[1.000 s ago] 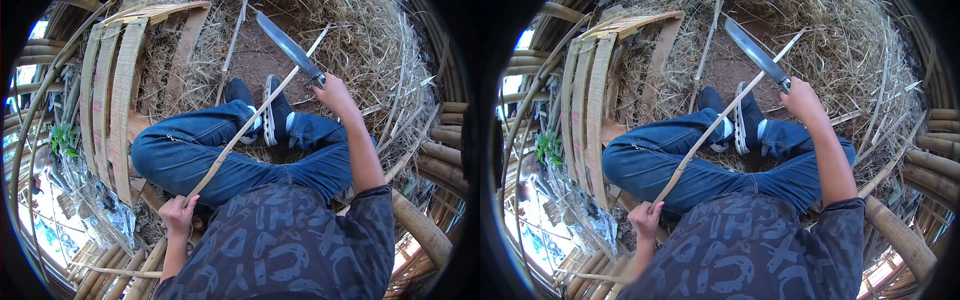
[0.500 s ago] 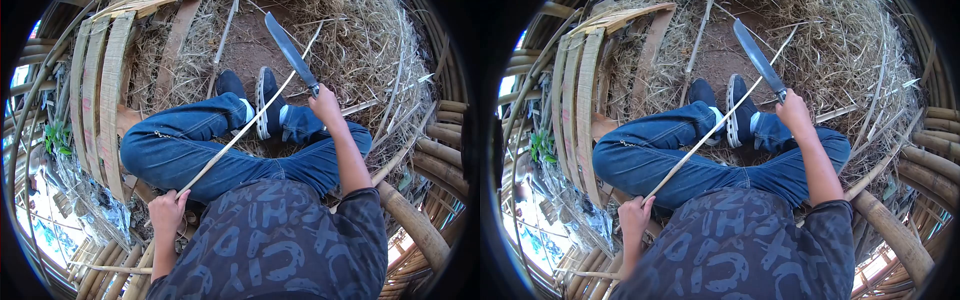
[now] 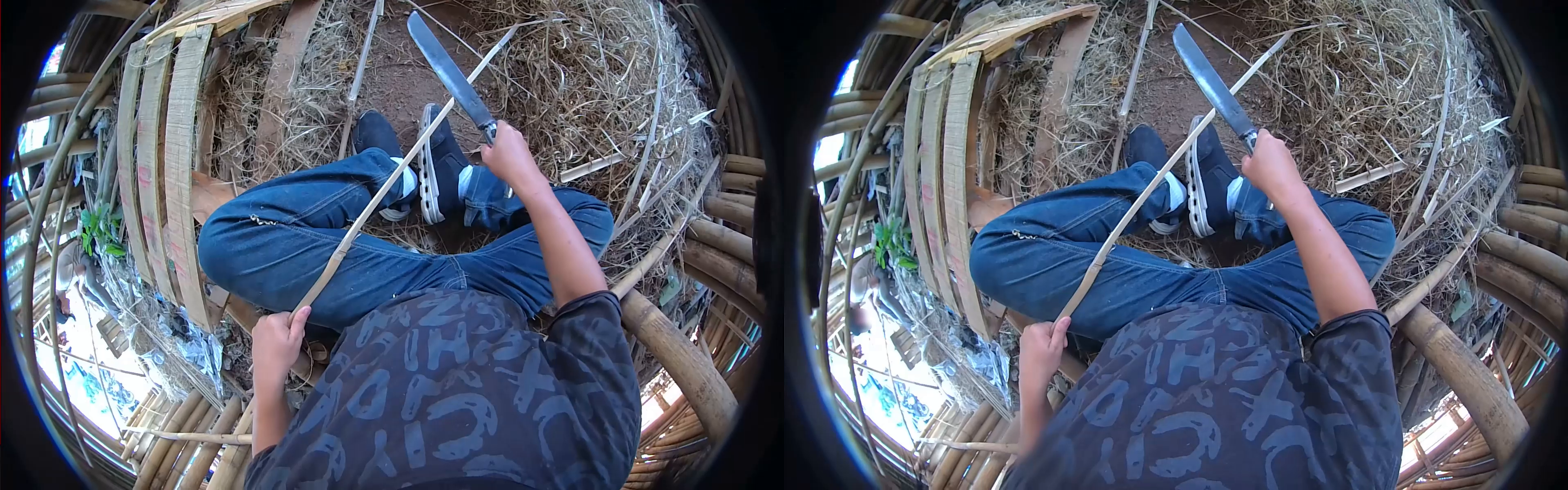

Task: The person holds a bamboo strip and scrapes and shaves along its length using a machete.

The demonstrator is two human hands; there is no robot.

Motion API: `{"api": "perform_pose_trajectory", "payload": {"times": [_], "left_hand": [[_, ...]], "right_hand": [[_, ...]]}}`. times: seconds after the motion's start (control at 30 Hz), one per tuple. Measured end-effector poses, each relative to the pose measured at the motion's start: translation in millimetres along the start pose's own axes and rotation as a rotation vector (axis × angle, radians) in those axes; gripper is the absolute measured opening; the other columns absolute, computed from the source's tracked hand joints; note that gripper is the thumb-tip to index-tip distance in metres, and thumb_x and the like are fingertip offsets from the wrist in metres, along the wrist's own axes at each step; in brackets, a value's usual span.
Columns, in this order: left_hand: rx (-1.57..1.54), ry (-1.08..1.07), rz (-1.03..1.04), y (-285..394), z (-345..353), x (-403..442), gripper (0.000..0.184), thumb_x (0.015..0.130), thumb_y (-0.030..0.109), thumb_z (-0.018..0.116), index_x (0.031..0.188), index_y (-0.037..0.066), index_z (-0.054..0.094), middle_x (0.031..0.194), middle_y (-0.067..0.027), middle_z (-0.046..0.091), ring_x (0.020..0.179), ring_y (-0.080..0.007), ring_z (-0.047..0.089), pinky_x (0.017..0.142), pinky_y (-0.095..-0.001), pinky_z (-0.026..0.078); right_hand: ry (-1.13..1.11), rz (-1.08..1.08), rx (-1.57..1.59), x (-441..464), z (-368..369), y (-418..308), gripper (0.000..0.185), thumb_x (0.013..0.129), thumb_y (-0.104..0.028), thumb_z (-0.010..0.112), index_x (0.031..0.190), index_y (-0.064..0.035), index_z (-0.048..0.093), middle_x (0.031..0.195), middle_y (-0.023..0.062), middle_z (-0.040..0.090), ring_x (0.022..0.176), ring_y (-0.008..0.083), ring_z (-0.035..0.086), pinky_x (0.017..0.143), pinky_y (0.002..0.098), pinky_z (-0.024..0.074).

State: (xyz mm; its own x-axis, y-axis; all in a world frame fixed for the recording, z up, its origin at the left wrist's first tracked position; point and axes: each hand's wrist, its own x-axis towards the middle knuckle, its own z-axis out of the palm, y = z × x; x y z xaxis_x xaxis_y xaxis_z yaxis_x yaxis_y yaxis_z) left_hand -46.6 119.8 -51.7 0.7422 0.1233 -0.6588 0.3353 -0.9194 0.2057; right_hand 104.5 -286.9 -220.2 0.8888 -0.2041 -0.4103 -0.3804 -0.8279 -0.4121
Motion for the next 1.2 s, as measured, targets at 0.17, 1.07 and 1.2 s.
{"api": "perform_pose_trajectory", "payload": {"times": [0.17, 1.07, 1.2], "left_hand": [[0.071, 0.061, 0.013, -1.2, 4.8, -1.0, 0.055, 0.092, 0.045, 0.058, 0.06, -0.001, 0.063, 0.056, -0.0203, 0.058, 0.058, -0.0411, 0.06, 0.057, -0.0473, 0.046], [0.196, 0.196, 0.083, -0.9, 12.5, -2.2, 0.057, 0.091, 0.046, 0.059, 0.059, -0.001, 0.062, 0.055, -0.0226, 0.056, 0.056, -0.0425, 0.059, 0.054, -0.0492, 0.046], [0.222, 0.237, 0.104, 1.6, 13.7, -5.0, 0.057, 0.091, 0.046, 0.06, 0.058, -0.001, 0.061, 0.055, -0.0225, 0.056, 0.055, -0.0419, 0.059, 0.054, -0.049, 0.046]], "right_hand": [[-0.093, -0.011, -0.053, 3.9, -10.5, -0.1, 0.028, 0.077, -0.011, 0.067, 0.096, 0.0077, 0.057, 0.095, 0.0307, 0.065, 0.096, 0.0443, 0.063, 0.086, 0.049, 0.051], [-0.211, -0.082, 0.015, -70.9, -8.4, -36.6, 0.026, 0.078, -0.007, 0.058, 0.098, 0.0088, 0.054, 0.093, 0.0332, 0.064, 0.094, 0.0478, 0.063, 0.085, 0.0511, 0.0502], [-0.207, -0.065, 0.089, -77.8, -5.1, -31.2, 0.028, 0.077, -0.007, 0.059, 0.1, 0.0081, 0.053, 0.091, 0.0329, 0.064, 0.092, 0.048, 0.063, 0.084, 0.0515, 0.0504]]}}
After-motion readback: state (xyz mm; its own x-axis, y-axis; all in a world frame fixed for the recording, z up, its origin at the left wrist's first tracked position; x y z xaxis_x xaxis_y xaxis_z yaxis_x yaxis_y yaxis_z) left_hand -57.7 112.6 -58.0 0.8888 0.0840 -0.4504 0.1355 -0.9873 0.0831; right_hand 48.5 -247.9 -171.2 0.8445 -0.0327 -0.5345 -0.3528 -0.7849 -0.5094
